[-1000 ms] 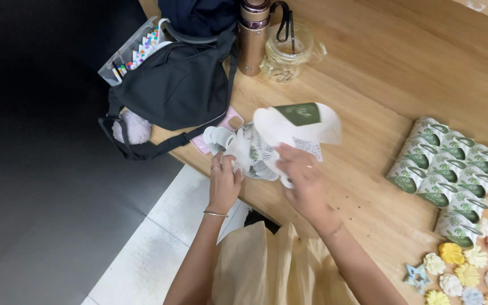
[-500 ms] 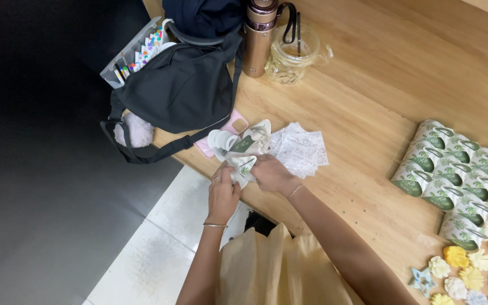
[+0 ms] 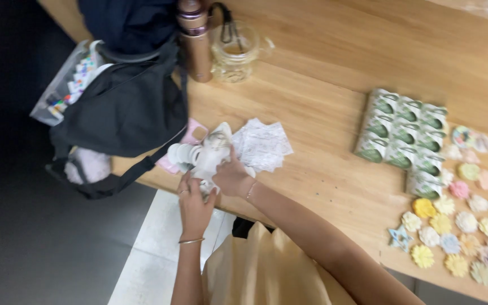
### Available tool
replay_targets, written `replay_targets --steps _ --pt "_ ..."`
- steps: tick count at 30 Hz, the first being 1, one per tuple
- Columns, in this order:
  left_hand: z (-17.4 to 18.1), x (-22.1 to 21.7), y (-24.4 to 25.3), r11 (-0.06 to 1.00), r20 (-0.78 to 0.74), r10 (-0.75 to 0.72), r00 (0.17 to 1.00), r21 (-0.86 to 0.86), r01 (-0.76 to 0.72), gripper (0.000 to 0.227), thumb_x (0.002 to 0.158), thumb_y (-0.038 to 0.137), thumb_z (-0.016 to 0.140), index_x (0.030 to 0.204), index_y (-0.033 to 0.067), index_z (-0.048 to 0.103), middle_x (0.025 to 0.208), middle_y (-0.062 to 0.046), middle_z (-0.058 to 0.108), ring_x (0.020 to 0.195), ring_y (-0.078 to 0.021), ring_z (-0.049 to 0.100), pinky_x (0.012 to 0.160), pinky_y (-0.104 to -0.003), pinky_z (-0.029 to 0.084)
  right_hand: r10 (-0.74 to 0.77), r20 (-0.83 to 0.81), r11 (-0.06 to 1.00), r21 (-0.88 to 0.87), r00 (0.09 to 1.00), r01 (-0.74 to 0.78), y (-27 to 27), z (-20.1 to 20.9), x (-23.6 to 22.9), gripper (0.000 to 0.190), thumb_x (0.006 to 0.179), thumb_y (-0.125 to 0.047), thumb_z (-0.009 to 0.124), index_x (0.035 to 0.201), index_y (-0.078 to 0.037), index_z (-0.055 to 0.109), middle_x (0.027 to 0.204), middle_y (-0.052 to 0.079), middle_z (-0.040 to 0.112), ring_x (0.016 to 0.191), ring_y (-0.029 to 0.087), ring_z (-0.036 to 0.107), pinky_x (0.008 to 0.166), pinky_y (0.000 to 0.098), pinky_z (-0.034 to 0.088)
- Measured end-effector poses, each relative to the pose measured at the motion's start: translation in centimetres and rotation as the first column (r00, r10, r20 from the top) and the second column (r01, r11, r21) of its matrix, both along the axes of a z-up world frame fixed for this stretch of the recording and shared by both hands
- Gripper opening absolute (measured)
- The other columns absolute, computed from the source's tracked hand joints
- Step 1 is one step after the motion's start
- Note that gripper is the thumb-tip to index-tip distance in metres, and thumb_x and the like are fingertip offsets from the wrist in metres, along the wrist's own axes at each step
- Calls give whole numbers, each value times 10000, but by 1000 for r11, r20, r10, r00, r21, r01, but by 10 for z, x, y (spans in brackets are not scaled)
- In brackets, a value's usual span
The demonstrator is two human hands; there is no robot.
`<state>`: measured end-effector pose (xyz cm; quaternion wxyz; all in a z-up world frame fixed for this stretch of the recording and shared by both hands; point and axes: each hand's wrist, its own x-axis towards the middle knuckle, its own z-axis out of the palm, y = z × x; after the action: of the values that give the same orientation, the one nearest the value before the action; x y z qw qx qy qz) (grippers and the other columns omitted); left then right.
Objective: The recorder is packaging small decorative flower-shaped objects into small boxes and bags.
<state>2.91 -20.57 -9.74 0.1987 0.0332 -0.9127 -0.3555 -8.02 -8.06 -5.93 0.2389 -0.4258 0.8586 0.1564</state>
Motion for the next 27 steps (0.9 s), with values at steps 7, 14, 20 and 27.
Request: replay_targets --steps 7,14,20,27 --pt "53 6 23 995 24 -67 997 71 65 747 851 234 808 1393 -106 424 1358 -340 463 1265 -505 468 1033 -538 407 -179 -60 696 -713 982 83 90 29 22 502 795 -315 706 1279 -187 666 1430 106 556 1436 313 402 1163 761 87" --pt "79 7 65 982 -146 -139 979 110 155 570 919 87 709 1407 -52 448 1445 -262 451 1351 -429 468 1135 -514 390 -870 -46 240 -909 490 342 288 11 -9 325 887 -116 696 1209 -113 659 1205 115 658 1199 337 594 1012 514 451" --pt "93 -10 110 950 -212 -245 946 143 278 413 918 24 699 1298 -23 546 1426 -238 460 1344 -404 494 1119 -485 425 -974 -22 134 -862 227 488 410 -40 -38 274 857 -86 736 1129 -112 711 1088 164 680 1018 394 634 827 497 529" --pt "95 -25 155 855 -95 -444 891 250 453 157 989 87 675 1131 28 643 1149 -116 691 1100 -251 687 966 -371 544 -940 128 36 -885 317 465 385 -31 9 94 855 -49 754 943 -82 763 960 168 676 928 364 662 806 458 528"
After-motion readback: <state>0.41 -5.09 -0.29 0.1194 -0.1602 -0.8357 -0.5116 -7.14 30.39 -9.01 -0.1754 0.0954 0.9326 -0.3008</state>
